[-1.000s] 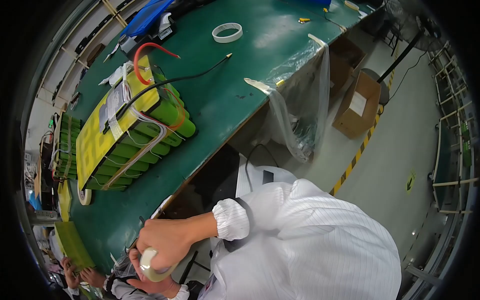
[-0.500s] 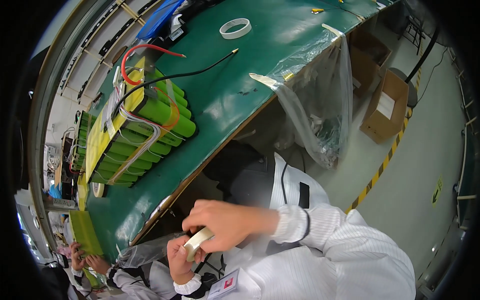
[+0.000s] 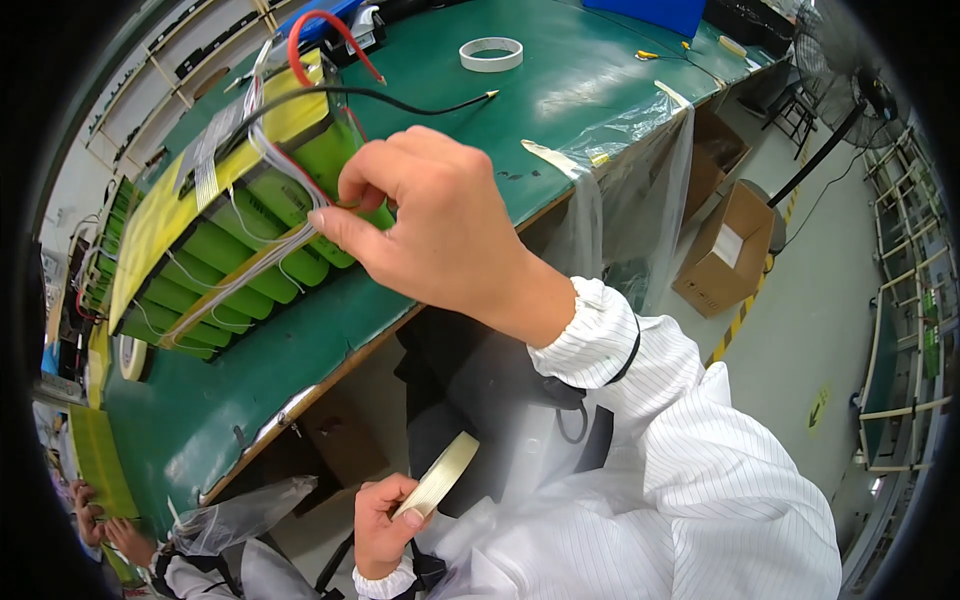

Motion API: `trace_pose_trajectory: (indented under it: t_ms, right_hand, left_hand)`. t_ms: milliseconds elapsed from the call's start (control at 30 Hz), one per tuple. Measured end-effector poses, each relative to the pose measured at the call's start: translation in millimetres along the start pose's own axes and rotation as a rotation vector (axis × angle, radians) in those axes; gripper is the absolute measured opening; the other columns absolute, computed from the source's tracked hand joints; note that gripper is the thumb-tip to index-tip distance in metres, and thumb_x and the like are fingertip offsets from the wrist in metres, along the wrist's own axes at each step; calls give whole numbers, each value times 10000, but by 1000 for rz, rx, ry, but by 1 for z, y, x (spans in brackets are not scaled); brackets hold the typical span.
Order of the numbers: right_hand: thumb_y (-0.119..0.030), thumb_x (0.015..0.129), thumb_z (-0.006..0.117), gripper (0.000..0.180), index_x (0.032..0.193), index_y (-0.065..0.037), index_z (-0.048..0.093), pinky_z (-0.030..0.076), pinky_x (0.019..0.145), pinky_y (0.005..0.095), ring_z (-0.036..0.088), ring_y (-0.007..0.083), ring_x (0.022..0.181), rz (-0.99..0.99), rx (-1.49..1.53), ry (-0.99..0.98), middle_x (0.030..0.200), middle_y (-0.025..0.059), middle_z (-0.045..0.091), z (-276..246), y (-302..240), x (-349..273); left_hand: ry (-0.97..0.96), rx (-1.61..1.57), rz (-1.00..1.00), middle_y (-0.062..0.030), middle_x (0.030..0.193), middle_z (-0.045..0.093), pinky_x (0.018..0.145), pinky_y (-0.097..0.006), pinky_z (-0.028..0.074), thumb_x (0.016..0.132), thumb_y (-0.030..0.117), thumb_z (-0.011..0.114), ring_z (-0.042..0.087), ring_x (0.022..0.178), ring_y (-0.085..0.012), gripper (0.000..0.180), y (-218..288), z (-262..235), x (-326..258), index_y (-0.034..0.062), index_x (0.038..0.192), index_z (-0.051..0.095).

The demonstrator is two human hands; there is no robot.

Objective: Securing battery cells with adhesive tape during assembly.

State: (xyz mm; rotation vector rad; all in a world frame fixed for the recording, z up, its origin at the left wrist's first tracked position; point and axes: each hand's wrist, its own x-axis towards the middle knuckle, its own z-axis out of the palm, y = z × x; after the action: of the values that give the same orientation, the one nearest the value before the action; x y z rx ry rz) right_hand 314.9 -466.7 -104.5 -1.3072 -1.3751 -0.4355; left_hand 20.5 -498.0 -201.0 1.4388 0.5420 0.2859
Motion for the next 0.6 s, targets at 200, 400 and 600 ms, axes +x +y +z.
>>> trace_pose_trajectory:
  t_ms: [200,400,600]
  right_hand:
    - [-127,707,817,177,720,-56,655,469,518,312,601,196,594,104,76,-50,659,57,629,1,-20,-7]
    - [-45,773,766,169,910,20,692,468,526,261,572,170,608,223,520,-487,814,101,655,-17,-71,-66]
    - [-40,808,735,199,979,39,675,449,542,237,555,139,638,417,659,-453,890,107,655,-13,-90,-89]
  left_hand:
    - [63,-83,74,-36,624,600,505,-239,383,836,366,731,517,527,-84,409,-13,-10,-10,-32,851,637]
    - [396,-281,321,-92,624,603,523,-273,451,882,516,668,570,539,-146,581,0,4,-11,-61,865,601]
    - [474,-178,519,-65,517,473,530,-351,415,949,574,437,458,464,-184,657,20,19,-9,-78,999,491]
